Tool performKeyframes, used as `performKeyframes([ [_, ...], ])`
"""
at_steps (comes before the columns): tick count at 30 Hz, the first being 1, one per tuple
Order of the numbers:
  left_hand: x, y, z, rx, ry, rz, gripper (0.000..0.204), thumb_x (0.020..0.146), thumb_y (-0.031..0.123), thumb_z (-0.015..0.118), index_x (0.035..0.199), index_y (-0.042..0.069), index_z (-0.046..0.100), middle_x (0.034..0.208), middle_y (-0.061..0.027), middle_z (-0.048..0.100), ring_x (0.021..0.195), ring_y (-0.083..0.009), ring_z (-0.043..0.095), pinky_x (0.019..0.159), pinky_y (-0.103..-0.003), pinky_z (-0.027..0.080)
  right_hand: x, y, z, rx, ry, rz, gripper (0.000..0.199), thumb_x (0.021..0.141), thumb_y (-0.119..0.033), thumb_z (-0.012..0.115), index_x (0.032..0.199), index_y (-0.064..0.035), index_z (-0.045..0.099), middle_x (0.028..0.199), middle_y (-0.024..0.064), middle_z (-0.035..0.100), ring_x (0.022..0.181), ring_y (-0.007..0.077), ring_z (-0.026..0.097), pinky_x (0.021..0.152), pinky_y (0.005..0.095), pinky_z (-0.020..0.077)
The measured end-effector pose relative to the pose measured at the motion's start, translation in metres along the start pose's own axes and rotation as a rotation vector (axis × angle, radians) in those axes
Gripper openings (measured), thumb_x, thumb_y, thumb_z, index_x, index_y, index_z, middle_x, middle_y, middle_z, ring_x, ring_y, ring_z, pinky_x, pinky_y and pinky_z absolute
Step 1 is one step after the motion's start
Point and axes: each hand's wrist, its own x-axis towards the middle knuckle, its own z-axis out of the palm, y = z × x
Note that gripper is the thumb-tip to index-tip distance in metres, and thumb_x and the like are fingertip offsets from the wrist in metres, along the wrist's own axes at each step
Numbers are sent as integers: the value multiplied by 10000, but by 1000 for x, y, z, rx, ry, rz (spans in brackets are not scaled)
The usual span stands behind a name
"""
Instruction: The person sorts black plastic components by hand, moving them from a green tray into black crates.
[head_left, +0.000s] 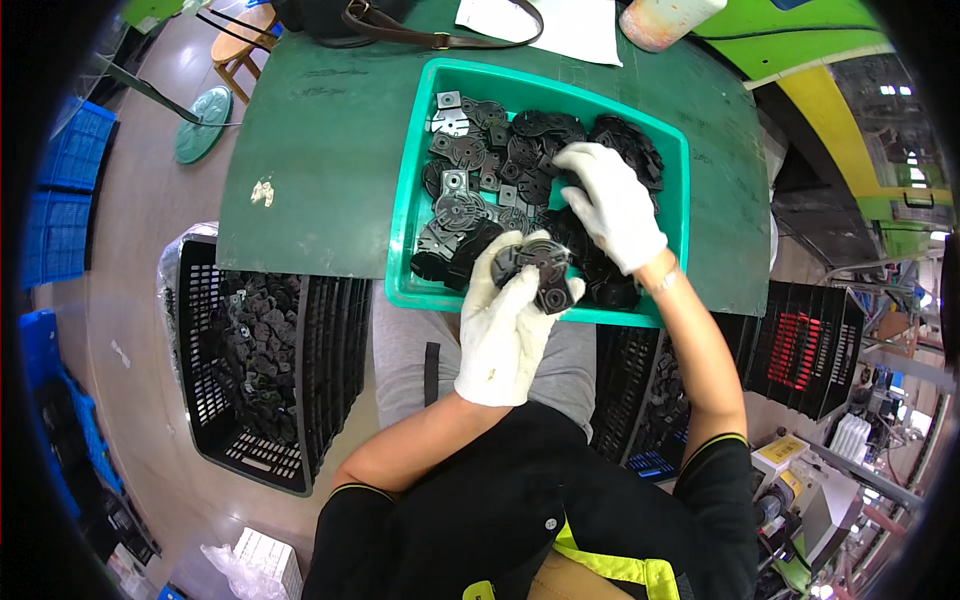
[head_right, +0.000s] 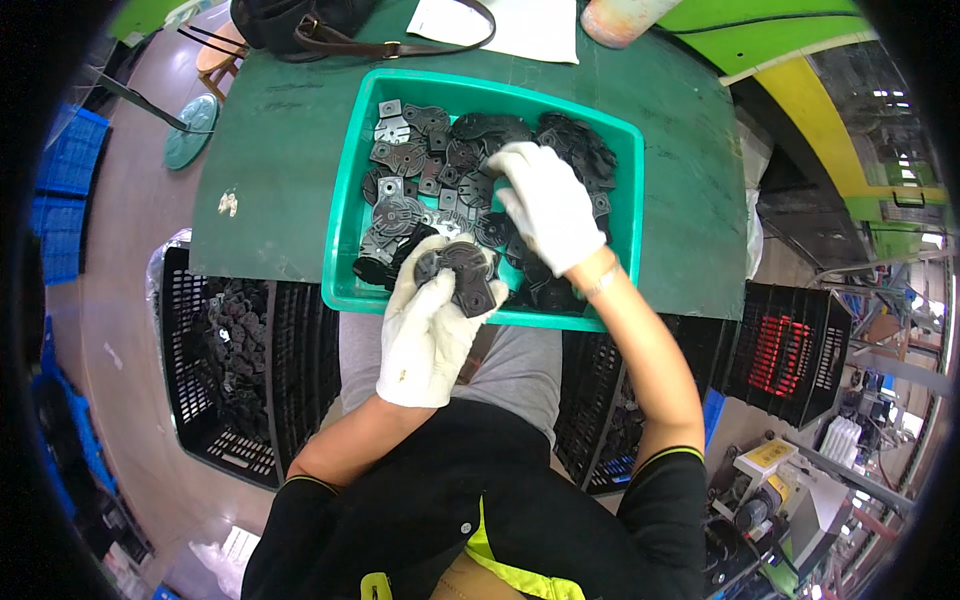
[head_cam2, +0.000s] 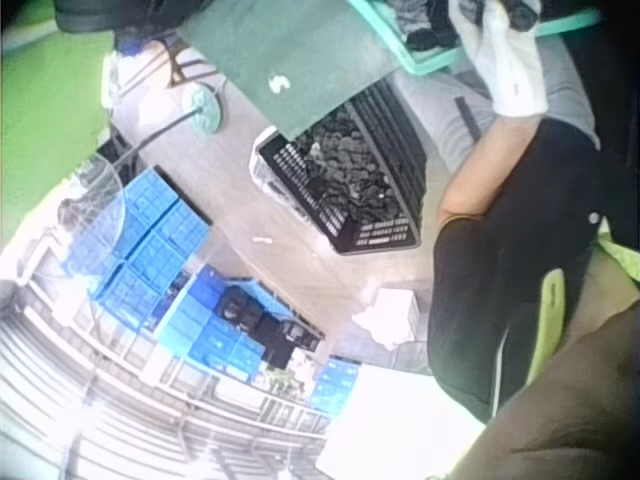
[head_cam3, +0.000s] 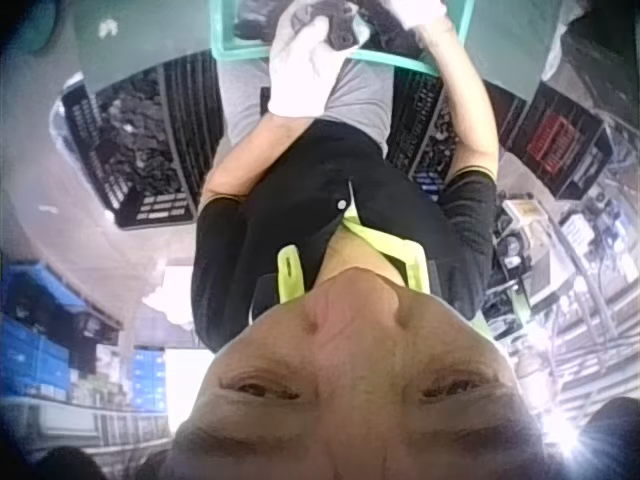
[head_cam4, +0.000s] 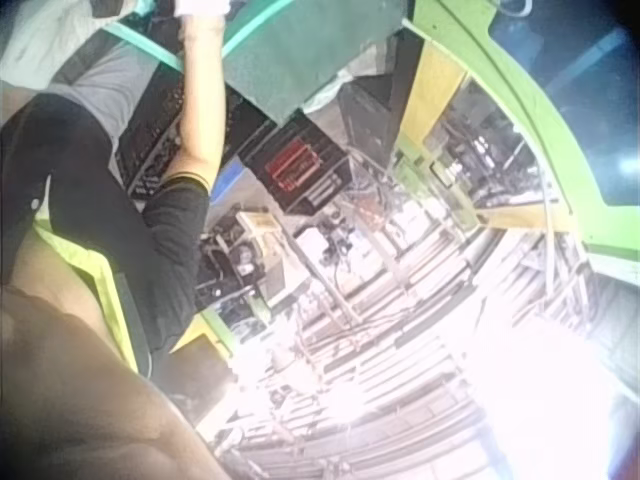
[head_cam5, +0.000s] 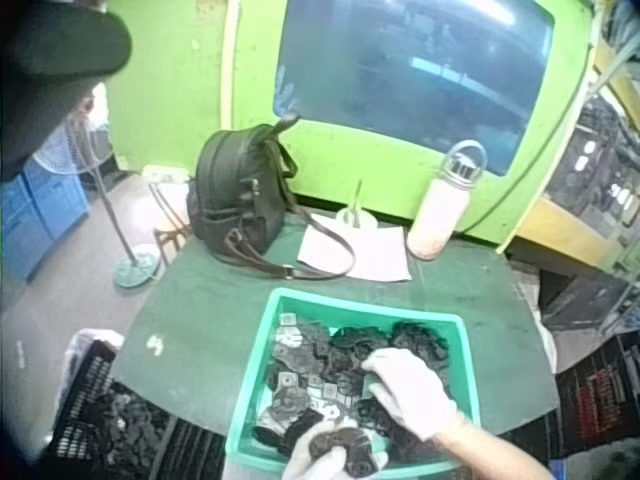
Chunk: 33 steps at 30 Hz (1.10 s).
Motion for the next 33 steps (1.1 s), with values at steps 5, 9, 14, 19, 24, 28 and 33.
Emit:
performKeyframes([
  [5,-5,2,3,76,32,-23,415,917,54,530,1306,70,385,1205,-120,514,1089,-264,544,852,-434,515,18,20,21,-336,-387,-65,348,691,-83,669,1022,-96,562,1036,108,551,916,282,542,768,384,468],
  [9,-3,3,6,18,66,-35,370,936,114,518,1288,72,412,1186,-128,528,1083,-266,544,853,-438,506,17,22,13,-253,-398,-117,333,683,-124,695,982,-87,552,1014,124,557,923,287,550,768,389,467],
  [14,2,0,-7,-135,-1,-13,396,958,281,499,1287,79,409,1202,-150,513,1086,-290,537,879,-502,475,0,-9,-25,126,-184,507,388,701,-228,754,979,-55,546,776,123,576,670,276,575,637,364,480],
  [19,3,-7,-5,-192,-28,31,467,967,358,475,1320,66,383,1195,-142,517,1045,-253,551,897,-458,475,-43,-63,-41,668,42,765,356,751,-192,759,971,-24,535,756,17,566,656,80,524,588,236,450],
  [24,3,-8,-15,39,-16,38,523,974,425,430,1352,72,350,1144,-110,546,1038,-202,548,883,-350,480,-56,-113,-34,444,210,422,352,691,-117,766,937,-3,542,978,139,622,856,239,606,757,340,489],
  [28,-7,0,-5,76,43,43,488,981,438,399,1344,115,349,1174,-133,521,1043,-226,548,887,-382,492,-67,-130,-35,675,111,213,380,674,-107,781,933,-9,520,1095,191,615,917,327,613,785,382,492],
  [33,-2,-3,-20,-131,-70,-23,493,981,470,349,1304,104,415,1191,-163,531,1054,-290,555,922,-460,485,-69,-139,-42,861,-78,148,369,690,-104,773,945,-5,526,1129,194,595,903,318,601,748,363,485],
])
